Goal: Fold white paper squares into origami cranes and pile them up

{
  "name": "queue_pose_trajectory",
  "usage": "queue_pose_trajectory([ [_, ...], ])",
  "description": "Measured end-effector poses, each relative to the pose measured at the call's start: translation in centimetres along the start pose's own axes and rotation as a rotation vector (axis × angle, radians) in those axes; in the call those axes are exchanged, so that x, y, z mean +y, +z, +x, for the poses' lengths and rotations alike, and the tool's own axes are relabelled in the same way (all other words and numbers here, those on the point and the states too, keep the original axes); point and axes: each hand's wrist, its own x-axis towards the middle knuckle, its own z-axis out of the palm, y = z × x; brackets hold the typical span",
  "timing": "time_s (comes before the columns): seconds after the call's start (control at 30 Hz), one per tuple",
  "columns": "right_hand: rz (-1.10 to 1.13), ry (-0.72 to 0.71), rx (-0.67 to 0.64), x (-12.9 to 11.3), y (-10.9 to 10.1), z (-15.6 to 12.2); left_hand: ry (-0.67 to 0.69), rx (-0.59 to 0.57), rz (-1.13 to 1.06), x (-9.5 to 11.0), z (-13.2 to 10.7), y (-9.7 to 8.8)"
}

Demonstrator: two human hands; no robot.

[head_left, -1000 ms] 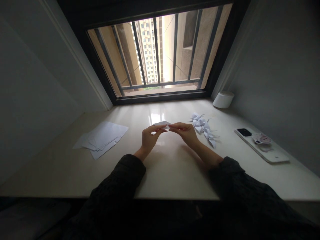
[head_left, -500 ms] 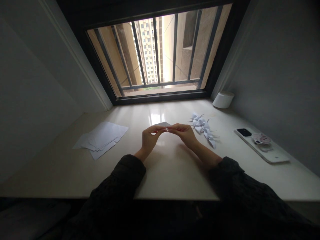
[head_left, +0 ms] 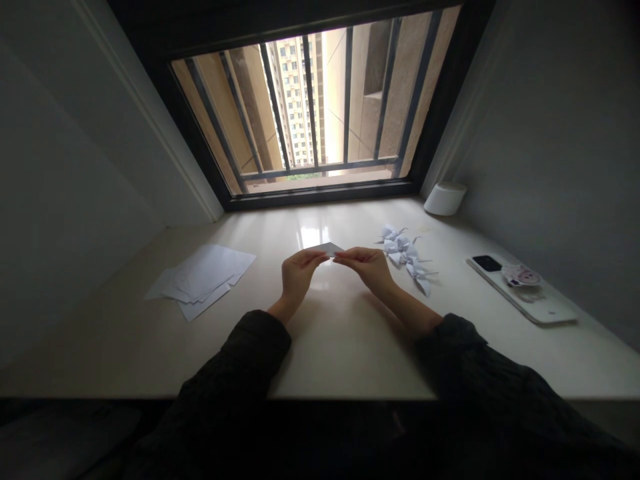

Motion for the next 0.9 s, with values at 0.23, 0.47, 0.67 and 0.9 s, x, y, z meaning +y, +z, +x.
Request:
queue_pose_trajectory([
  [0.23,-0.012,-0.018,-0.009,-0.33,0.04,0.05,-0.082,0.014,-0.078,-0.04,0.20,0.02],
  [0.47,0.029,0.026,0.039,-0.65,0.11,0.12,-0.094,0.032,-0.124,0.09,0.08,0.24],
  [0.67,0.087,0.113,0.071,-0.33,-0.02,0.31,-0.127,0.020,-0.124,-0.26,0.11,0.09],
  [0.9,0.110,0.150,0.049,-0.19,-0.05,0.43,-0.170,0.019,-0.122,-0.11,0.19,0.02],
])
